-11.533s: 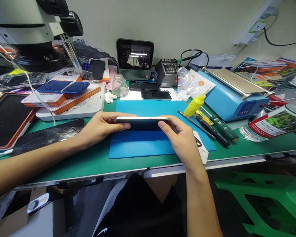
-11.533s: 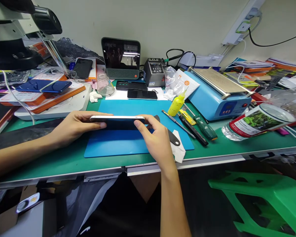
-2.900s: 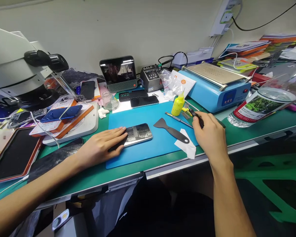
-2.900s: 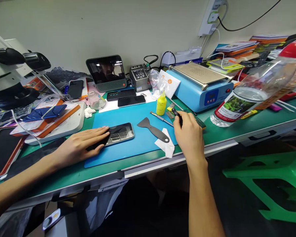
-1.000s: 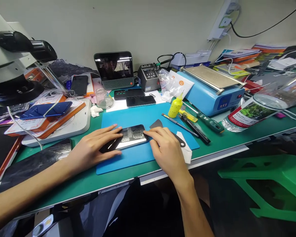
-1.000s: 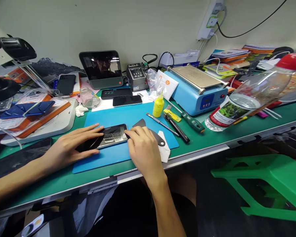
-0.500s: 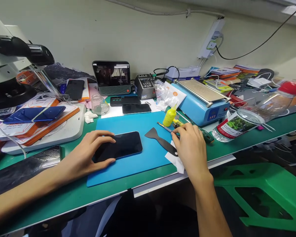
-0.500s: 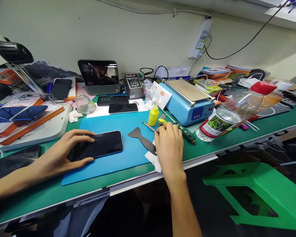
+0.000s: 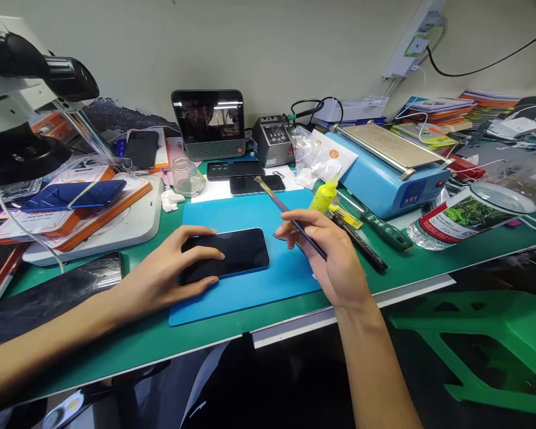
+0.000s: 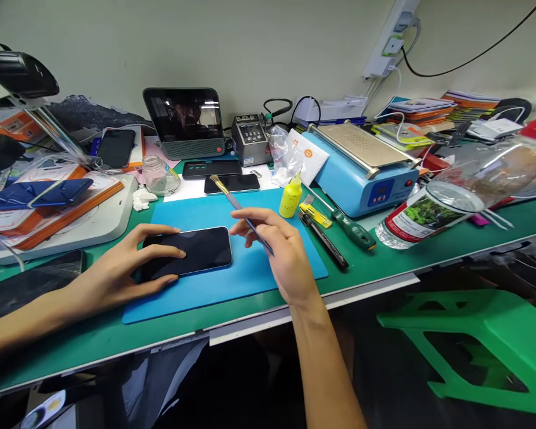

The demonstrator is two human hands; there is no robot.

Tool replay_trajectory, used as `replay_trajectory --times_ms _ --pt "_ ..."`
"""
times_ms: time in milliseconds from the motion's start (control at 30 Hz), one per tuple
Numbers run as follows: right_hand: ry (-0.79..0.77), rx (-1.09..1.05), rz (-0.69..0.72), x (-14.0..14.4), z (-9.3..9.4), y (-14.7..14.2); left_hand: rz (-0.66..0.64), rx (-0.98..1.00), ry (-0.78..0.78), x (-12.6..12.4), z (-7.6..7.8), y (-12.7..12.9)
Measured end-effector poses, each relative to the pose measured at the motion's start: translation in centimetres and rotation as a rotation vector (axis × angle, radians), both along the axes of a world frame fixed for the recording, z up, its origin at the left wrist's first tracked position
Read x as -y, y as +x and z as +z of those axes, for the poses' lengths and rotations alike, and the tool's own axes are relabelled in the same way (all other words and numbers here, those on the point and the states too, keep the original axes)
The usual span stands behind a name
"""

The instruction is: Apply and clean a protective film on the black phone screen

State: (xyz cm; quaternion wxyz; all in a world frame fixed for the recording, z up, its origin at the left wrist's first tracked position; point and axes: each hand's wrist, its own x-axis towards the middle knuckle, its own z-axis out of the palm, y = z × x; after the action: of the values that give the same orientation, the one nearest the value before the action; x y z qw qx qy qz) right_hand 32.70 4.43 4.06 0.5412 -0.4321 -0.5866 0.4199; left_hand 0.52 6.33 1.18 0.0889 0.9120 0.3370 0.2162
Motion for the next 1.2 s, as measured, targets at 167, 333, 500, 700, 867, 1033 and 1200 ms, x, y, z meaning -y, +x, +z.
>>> replay_trajectory --times_ms 167,333,500,700,867,1033,1200 --pt "-0.061 -0.187 0.156 -0.5 0.6 1.6 0.035 -0.042 -0.001 -0.3 -0.1 0.1" --pt "-0.038 -0.061 -0.115 -2.0 1.4 1.2 0.048 -0.04 -0.017 -0.3 -0.2 0.2" --pt "0.052 0.083 -0.326 -2.9 0.2 -1.2 0.063 -0.044 -0.018 -0.1 -0.1 0.1" --pt "0.15 0.34 -0.356 -2.3 -1.5 -1.9 0.08 -0.049 -0.04 0.1 -0.4 0.2" --pt "0.179 0.417 -0.284 -1.8 -2.1 -2.1 0.078 -0.072 -0.048 0.1 -0.4 0.1" --pt "0.195 0.389 -0.201 -1.5 -2.3 -2.5 0.068 -0.085 -0.033 0.0 -0.2 0.0" --pt "0.211 0.438 -0.162 -1.6 -2.6 -2.6 0.054 -0.095 -0.028 -0.1 -0.3 0.0"
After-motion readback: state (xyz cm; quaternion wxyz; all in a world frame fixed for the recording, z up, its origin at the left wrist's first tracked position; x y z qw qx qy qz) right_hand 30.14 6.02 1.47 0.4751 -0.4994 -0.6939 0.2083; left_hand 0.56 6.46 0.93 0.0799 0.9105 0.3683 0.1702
